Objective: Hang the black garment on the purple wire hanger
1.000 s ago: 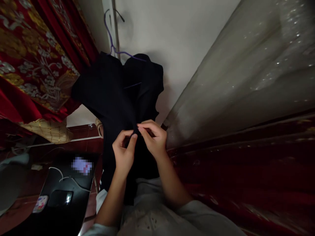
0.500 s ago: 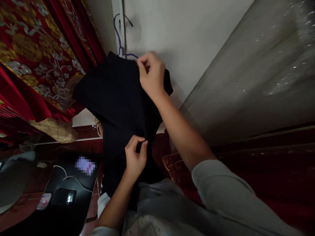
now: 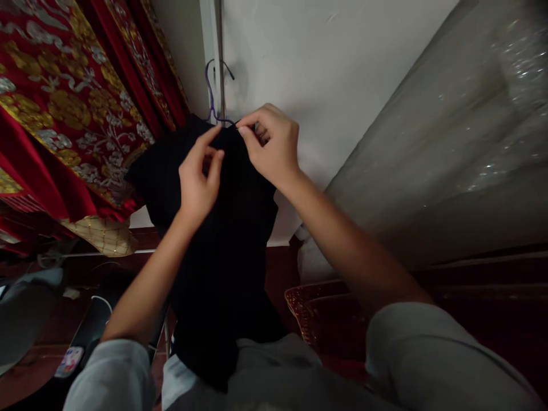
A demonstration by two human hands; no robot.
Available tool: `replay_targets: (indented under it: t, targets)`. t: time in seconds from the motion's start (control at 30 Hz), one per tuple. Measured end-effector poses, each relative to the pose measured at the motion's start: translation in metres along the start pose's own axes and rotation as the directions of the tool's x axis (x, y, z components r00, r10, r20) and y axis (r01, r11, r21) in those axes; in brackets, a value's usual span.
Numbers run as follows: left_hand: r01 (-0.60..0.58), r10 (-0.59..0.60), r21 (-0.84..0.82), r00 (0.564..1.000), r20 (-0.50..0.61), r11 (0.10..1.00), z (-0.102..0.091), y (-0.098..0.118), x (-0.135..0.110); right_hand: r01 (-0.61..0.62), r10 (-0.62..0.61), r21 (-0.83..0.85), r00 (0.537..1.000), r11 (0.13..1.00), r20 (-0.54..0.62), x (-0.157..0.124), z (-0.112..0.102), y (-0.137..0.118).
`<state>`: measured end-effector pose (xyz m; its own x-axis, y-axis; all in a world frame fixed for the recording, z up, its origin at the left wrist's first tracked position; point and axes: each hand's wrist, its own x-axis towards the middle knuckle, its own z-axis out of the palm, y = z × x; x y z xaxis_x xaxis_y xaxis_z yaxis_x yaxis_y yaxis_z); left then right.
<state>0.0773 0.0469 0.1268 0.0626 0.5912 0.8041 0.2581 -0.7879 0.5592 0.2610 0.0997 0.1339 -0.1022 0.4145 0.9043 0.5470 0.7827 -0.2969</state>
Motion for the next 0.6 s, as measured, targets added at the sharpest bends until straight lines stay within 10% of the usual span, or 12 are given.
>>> replay_targets:
  t: [0.27,0.47,0.6]
  targets:
    - [0.191,-0.186,-0.101,0.981,0.064,0.976,0.011,-0.045,0.054,0.006,-0.004,-0.040,0.998,0.999,0.056,-0.013,0.015,0.017]
    - [0.121,-0.126,-0.049,0.986,-0.107,0.991,0.030,-0.051,0.038,0.006,-0.006,-0.071,1.000,0.997,0.001,-0.033,0.044,0.018]
    - [0.178,-0.177,-0.027,0.927,-0.330,0.984,0.009,-0.067,0.059,0.025,-0.012,-0.072,0.984,0.997,0.176,-0.064,0.058,0.011]
